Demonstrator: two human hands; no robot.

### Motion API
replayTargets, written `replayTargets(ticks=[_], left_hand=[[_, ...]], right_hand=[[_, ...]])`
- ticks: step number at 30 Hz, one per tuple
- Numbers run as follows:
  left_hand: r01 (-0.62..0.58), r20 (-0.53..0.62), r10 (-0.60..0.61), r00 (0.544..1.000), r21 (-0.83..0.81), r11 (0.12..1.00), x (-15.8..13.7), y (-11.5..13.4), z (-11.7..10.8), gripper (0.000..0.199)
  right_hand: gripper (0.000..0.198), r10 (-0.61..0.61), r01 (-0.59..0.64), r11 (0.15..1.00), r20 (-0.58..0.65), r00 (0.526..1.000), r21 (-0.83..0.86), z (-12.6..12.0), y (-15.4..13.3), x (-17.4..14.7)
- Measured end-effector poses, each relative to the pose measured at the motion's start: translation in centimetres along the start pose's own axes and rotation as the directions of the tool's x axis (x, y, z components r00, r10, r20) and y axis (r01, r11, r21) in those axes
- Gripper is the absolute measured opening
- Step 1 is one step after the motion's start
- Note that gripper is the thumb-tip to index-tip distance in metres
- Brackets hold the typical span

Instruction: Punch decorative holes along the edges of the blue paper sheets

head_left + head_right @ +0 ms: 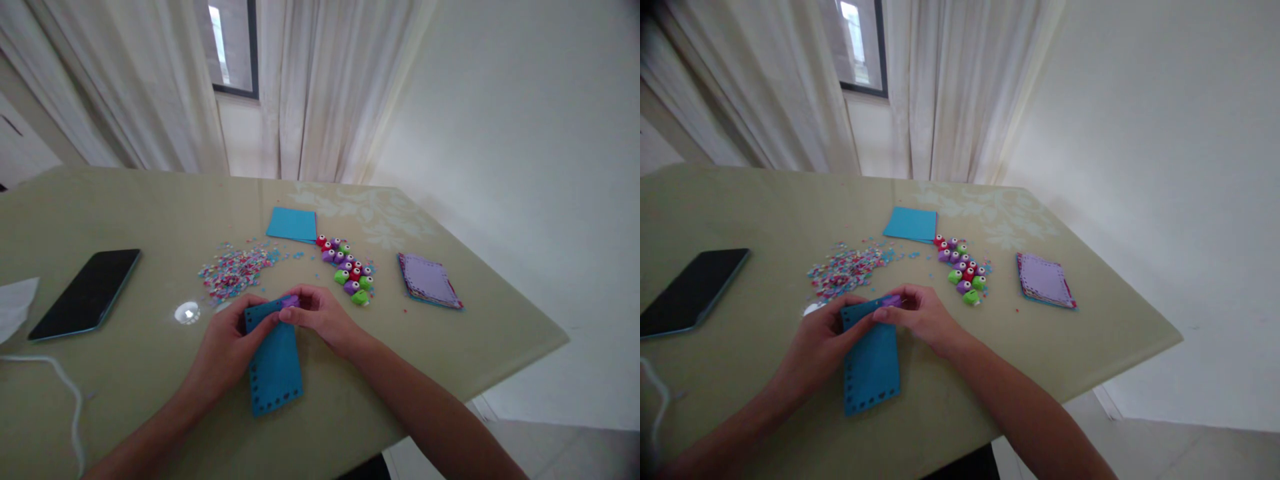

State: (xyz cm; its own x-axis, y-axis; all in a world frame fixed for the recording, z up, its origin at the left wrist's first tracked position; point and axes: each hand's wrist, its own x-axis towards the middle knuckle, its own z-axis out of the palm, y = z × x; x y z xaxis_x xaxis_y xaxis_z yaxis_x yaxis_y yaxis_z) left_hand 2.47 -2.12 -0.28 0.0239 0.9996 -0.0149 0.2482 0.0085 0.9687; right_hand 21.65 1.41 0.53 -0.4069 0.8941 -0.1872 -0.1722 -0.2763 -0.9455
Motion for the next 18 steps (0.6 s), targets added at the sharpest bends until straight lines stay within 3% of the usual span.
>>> replayTargets(ticks=[18], left_hand=[[-0.029,-0.016,0.029,0.999,0.031,0.999,0.01,-0.36,-0.07,0.037]], right_hand=[[0.051,-0.043,0.043,0.999,0.003,0.999,0.018,0.35,0.45,0.09]])
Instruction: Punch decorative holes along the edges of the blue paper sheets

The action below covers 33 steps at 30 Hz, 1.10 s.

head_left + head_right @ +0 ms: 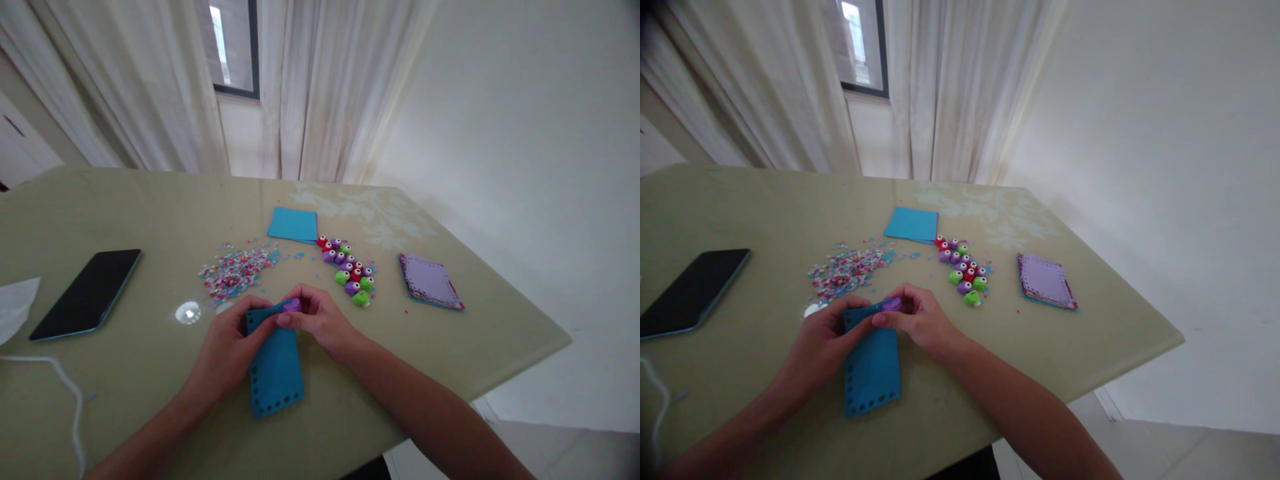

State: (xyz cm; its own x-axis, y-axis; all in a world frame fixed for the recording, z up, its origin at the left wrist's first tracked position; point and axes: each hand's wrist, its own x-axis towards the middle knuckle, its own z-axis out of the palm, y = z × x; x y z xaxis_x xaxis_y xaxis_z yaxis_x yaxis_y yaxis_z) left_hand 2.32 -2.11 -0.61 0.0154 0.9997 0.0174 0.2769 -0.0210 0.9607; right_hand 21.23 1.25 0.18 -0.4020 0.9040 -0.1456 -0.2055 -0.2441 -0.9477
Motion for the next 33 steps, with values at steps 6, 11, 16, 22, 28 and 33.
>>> replayTargets(ticks=[6,11,16,22,28,33], left_hand=[[0.072,0.002,-0.072,0.997,-0.109,0.991,0.2,-0.1,-0.1,0.043],[0.156,-0.002,-0.16,0.987,-0.187,0.97,0.3,0.2,0.0,0.047],[0.185,0.008,-0.188,0.982,-0.222,0.957,0.2,0.4,0.0,0.046],[0.167,-0.01,-0.172,0.985,-0.184,0.969,0.0,0.1,-0.1,0.046],[0.192,-0.011,-0.199,0.98,-0.217,0.957,0.3,0.0,-0.2,0.05],[0.209,0.018,-0.211,0.977,-0.254,0.944,0.4,-0.1,-0.1,0.056]], right_hand=[[0.056,-0.005,0.005,1.0,-0.019,1.0,0.004,-0.2,-0.3,0.2],[0.046,-0.185,0.17,0.98,-0.155,0.97,-0.107,-2.2,-1.2,0.5],[0.029,-0.477,0.245,0.614,-0.105,0.873,-0.751,-4.8,-1.3,1.2],[0.025,-0.47,0.148,0.103,0.083,0.879,-0.984,-5.1,0.3,2.4],[0.026,-0.537,0.045,0.008,0.034,0.843,-0.999,-5.9,-1.8,1.9],[0.017,-0.496,-0.145,-0.074,-0.09,0.864,-0.987,-8.3,-4.6,0.2]])
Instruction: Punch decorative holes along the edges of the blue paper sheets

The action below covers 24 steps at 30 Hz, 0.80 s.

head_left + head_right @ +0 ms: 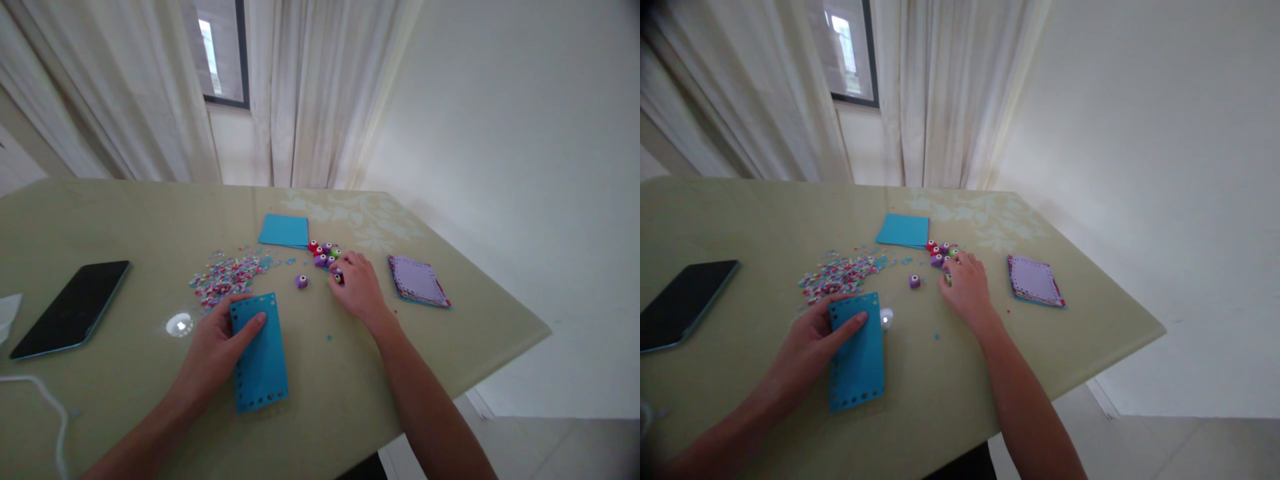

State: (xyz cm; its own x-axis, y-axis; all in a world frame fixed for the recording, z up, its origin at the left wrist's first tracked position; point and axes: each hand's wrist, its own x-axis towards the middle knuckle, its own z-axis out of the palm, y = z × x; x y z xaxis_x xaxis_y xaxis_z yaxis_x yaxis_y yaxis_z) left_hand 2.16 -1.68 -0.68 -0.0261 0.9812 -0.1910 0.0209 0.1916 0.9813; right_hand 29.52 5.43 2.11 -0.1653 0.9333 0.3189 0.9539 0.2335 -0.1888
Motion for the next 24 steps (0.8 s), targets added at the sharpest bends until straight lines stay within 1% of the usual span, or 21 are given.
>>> replayTargets(ticks=[2,5,7,8,11,13,15,16,17,18,19,20,21,22,23,24], left_hand=[[0.001,-0.005,-0.001,1.0,0.003,1.0,0.0,0.0,0.0,0.057],[0.001,-0.012,-0.001,1.0,-0.003,1.0,-0.1,0.2,0.0,0.056],[-0.006,-0.016,0.006,1.0,-0.006,1.0,-0.2,0.2,0.0,0.054],[-0.007,-0.016,0.007,1.0,-0.005,1.0,-0.2,0.2,-0.1,0.053],[-0.002,-0.021,0.002,1.0,0.003,1.0,-0.2,0.1,-0.2,0.052],[-0.001,-0.036,0.001,0.999,-0.001,1.0,-0.2,0.0,-0.2,0.052],[-0.004,-0.052,0.004,0.999,-0.003,1.0,-0.2,0.0,-0.2,0.053],[-0.003,-0.055,0.003,0.998,-0.002,1.0,-0.2,0.1,-0.1,0.053],[-0.001,-0.056,0.001,0.998,-0.001,1.0,-0.2,0.1,0.0,0.054],[0.002,-0.055,-0.002,0.998,-0.002,1.0,-0.2,0.2,0.0,0.054],[0.003,-0.051,-0.003,0.999,-0.004,1.0,-0.2,0.3,0.1,0.055],[0.002,-0.048,-0.003,0.999,-0.007,1.0,-0.2,0.4,0.2,0.055],[-0.001,-0.045,0.0,0.999,-0.007,1.0,-0.3,0.4,0.2,0.056],[-0.006,-0.043,0.006,0.999,-0.005,1.0,-0.3,0.4,0.2,0.056],[-0.015,-0.041,0.015,0.999,0.0,1.0,-0.4,0.5,0.3,0.055],[-0.025,-0.039,0.025,0.999,0.006,1.0,-0.4,0.5,0.3,0.055]], right_hand=[[0.017,0.004,0.0,0.999,0.09,0.996,-0.047,-0.3,0.6,0.0],[0.022,-0.018,0.032,0.998,0.221,0.975,-0.062,-0.2,0.6,0.0],[0.027,-0.021,0.038,0.998,0.272,0.962,-0.057,0.1,0.3,0.0],[0.028,-0.017,0.034,0.998,0.278,0.96,-0.059,0.2,0.1,0.0],[0.032,-0.001,0.019,0.998,0.256,0.967,-0.067,0.3,-0.3,-0.1],[0.033,0.0,0.008,0.999,0.211,0.977,-0.037,0.3,-0.3,-0.2],[0.034,0.016,-0.026,0.996,0.112,0.994,0.087,0.1,-0.5,-0.3],[0.033,0.036,-0.046,0.978,0.055,0.998,0.203,0.1,-0.6,-0.4],[0.03,0.063,-0.064,0.932,0.016,0.998,0.356,0.1,-0.8,-0.4],[0.026,0.091,-0.085,0.846,0.015,0.996,0.526,0.1,-1.1,-0.5],[0.026,0.107,-0.117,0.719,0.057,0.993,0.685,0.2,-1.6,-0.6],[0.031,0.104,-0.169,0.568,0.134,0.986,0.806,0.4,-2.1,-0.7],[0.039,0.081,-0.237,0.415,0.224,0.971,0.878,0.6,-2.7,-0.9],[0.047,0.049,-0.311,0.29,0.31,0.949,0.905,0.9,-3.4,-1.1],[0.053,0.027,-0.368,0.199,0.371,0.928,0.908,1.1,-4.1,-1.3],[0.058,0.013,-0.407,0.135,0.409,0.913,0.904,1.4,-4.8,-1.5]])
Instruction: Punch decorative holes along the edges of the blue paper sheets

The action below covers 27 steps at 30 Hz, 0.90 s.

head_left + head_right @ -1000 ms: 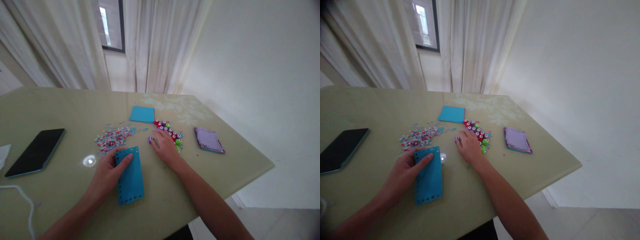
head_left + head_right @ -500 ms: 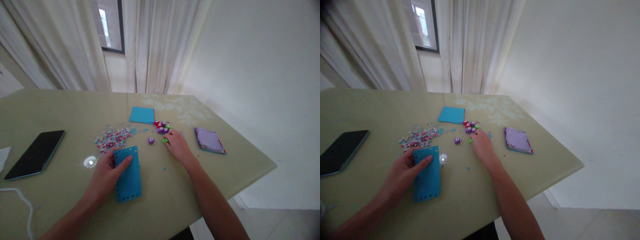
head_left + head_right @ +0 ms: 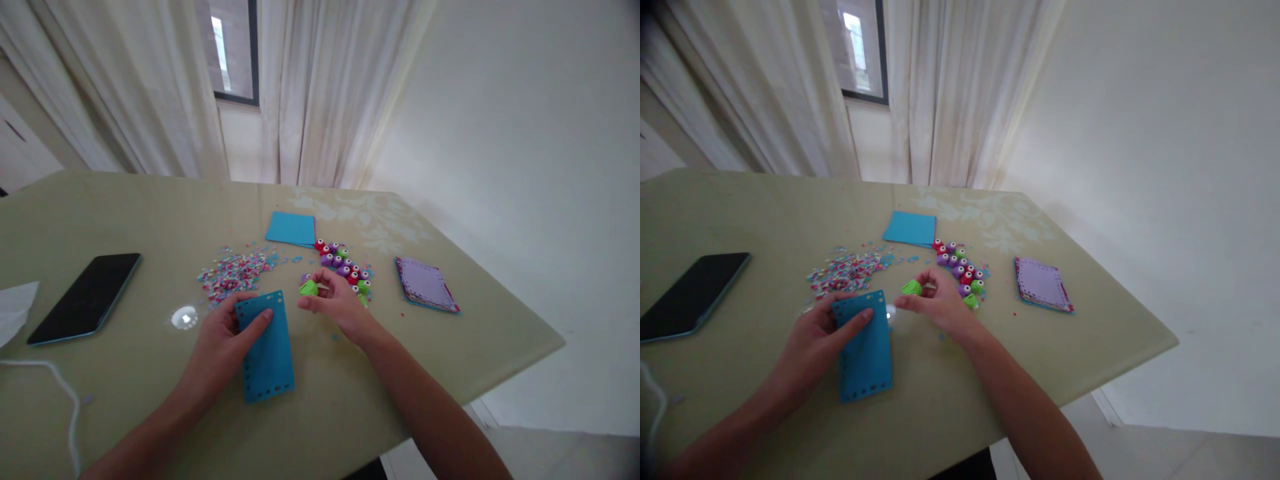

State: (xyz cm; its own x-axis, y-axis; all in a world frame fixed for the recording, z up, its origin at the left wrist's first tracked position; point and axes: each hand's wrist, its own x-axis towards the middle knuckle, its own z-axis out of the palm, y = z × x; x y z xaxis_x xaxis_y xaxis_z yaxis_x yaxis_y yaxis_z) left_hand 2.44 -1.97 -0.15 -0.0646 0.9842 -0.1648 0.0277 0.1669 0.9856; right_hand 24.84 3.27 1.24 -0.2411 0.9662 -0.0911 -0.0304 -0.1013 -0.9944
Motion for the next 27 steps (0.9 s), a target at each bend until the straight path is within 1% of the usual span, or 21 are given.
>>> replayTargets(ticks=[2,6,8,12,15,19,22,24,27], left_hand=[[-0.022,-0.002,0.022,1.0,0.012,1.0,-0.1,0.0,0.0,0.053],[-0.054,-0.002,0.055,0.999,0.029,0.998,-0.2,0.1,0.1,0.05],[-0.065,0.002,0.065,0.998,0.034,0.997,-0.2,0.1,0.1,0.048],[-0.08,-0.017,0.081,0.997,0.045,0.996,-0.3,0.0,0.2,0.046],[-0.1,-0.023,0.102,0.994,0.069,0.993,-0.3,0.0,0.1,0.044],[-0.139,-0.018,0.141,0.99,0.094,0.986,-0.2,-0.1,0.0,0.042],[-0.139,-0.003,0.14,0.99,0.109,0.984,-0.2,-0.3,0.0,0.041],[-0.14,0.012,0.139,0.99,0.125,0.982,-0.3,-0.3,0.0,0.04],[-0.177,0.039,0.173,0.984,0.173,0.969,-0.4,-0.2,0.1,0.036]], right_hand=[[0.062,0.043,-0.045,0.997,0.037,0.998,0.067,1.2,0.3,-0.2],[0.057,0.083,-0.087,0.995,0.11,0.99,0.037,2.3,0.6,-0.3],[0.052,0.077,-0.082,0.996,0.116,0.99,0.036,2.4,0.6,-0.4],[0.052,0.073,-0.085,0.991,0.12,0.99,0.103,2.4,0.6,-0.4],[0.051,0.086,-0.1,0.989,0.128,0.988,0.11,2.3,0.5,-0.5],[0.055,0.109,-0.12,0.99,0.135,0.985,0.079,2.2,0.4,-0.7],[0.057,0.123,-0.126,0.992,0.125,0.985,0.02,2.0,0.6,-0.6],[0.058,0.115,-0.115,0.993,0.123,0.986,-0.009,2.0,0.7,-0.6],[0.056,0.105,-0.102,0.994,0.143,0.984,-0.024,1.9,0.9,-0.5]])
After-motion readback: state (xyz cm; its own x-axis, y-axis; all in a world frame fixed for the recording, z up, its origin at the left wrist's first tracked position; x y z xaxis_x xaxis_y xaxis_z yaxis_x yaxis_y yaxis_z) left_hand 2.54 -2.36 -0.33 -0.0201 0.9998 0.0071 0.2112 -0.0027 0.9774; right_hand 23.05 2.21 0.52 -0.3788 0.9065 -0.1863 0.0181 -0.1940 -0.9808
